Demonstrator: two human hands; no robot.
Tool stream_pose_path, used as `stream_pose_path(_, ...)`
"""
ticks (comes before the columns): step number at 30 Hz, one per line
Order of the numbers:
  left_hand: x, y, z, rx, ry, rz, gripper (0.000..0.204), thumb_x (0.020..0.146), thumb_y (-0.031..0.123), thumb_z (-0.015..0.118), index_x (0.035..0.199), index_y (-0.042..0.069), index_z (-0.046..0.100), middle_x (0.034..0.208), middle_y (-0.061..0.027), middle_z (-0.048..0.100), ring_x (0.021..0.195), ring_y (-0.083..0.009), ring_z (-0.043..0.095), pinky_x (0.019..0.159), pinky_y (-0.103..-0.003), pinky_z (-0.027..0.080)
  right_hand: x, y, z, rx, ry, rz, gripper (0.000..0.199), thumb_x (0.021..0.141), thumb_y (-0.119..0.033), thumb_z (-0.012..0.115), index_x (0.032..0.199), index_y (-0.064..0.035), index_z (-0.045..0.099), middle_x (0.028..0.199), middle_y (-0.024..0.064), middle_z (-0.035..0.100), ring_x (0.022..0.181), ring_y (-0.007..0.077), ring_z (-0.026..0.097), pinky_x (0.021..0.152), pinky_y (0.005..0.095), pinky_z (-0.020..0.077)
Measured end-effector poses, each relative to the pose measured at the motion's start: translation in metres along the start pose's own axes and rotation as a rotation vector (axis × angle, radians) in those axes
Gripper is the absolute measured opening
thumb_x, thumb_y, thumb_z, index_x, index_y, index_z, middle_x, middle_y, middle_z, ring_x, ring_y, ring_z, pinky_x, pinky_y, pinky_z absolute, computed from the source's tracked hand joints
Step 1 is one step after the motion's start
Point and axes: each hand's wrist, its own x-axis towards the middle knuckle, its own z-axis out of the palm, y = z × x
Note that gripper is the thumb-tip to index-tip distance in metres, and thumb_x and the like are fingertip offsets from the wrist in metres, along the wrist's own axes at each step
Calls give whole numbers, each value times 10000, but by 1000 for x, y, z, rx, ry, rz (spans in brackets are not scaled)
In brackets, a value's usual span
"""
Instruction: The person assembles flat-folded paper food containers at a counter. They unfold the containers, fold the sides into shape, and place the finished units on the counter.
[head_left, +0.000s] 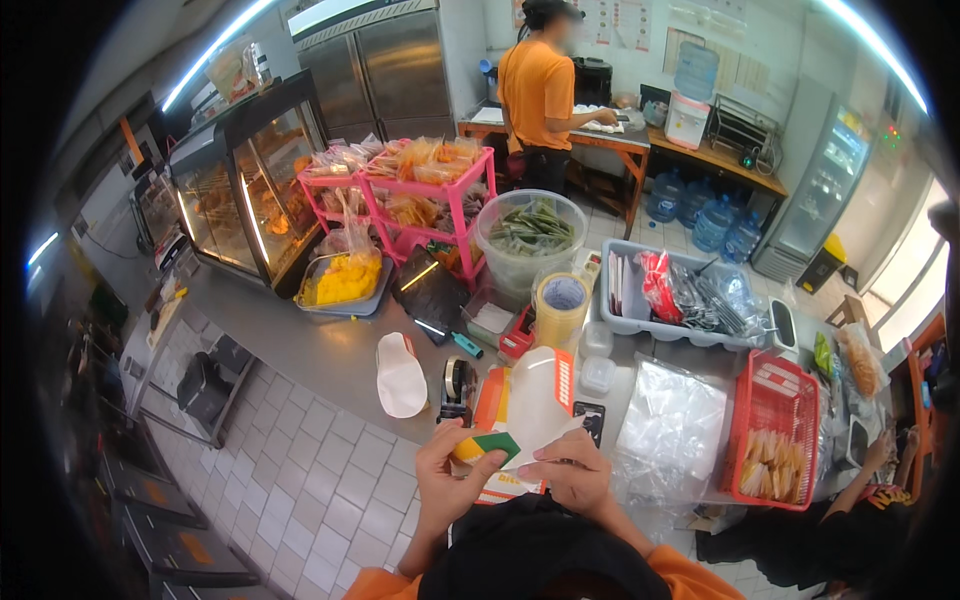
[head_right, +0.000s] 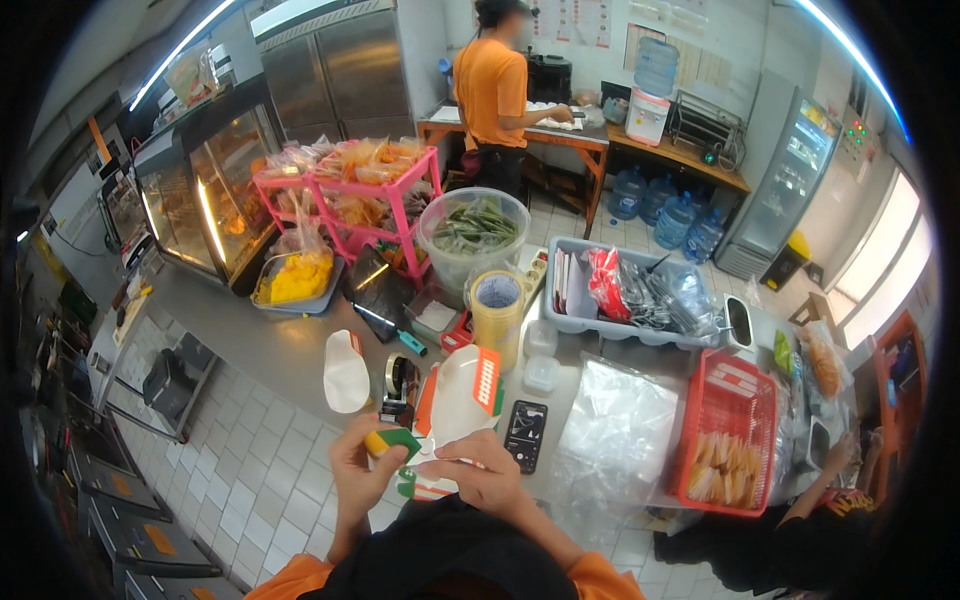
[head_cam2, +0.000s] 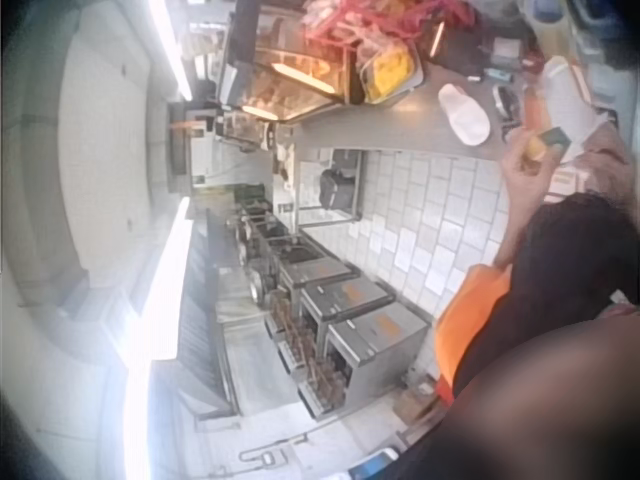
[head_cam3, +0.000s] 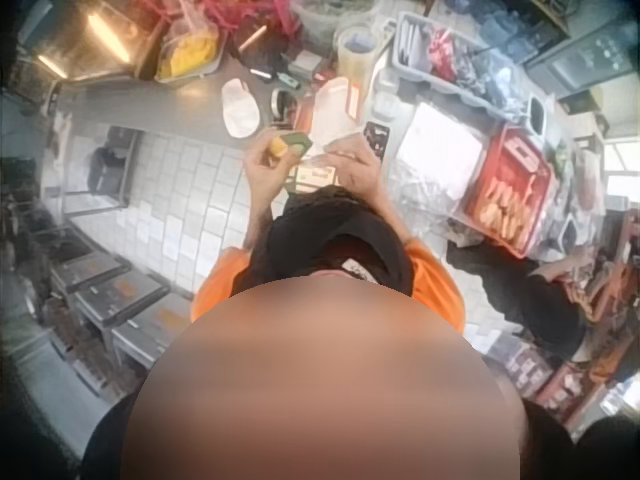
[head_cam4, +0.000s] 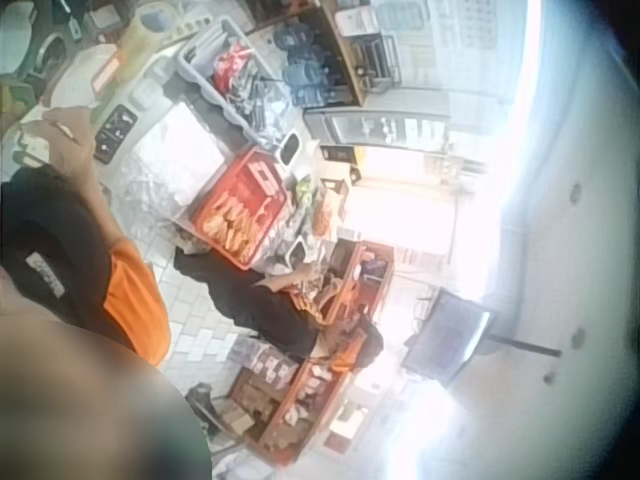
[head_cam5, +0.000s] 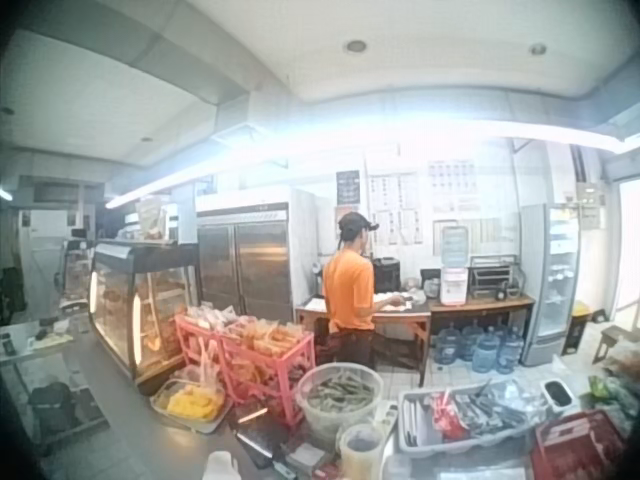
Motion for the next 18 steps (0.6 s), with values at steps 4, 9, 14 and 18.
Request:
stream_pose_path(4,0,13,-1,181,-24,-10,103,744,104,759,831,58,728,569,-18,550,544,-129,456,626,-281,328,5,-5,6,111,-134,89,240,689,81,682,870,-72,718,856,56,667,749,198,620,668,302,500)
stream_pose_path(9,4,14,-7,305,-105,88,82,762,117,745,836,83,747,544,1,523,524,-132,439,641,-273,320,6,-12,13,58,-54,129,221,696,10,743,903,-60,708,885,62,679,780,204,636,678,287,510)
stream_pose_path(14,3,15,-11,142,-161,64,168,728,134,768,891,97,754,581,9,512,601,-129,431,673,-279,317,9,-16,12,-24,41,80,228,690,10,754,903,-57,708,948,69,677,816,207,644,696,281,518)
stream_pose_path(18,5,15,-16,127,-253,96,261,669,167,814,920,121,759,615,22,507,634,-137,426,704,-295,309,10,-16,8,3,-46,144,211,690,20,755,879,-53,696,996,93,681,867,215,663,715,301,532)
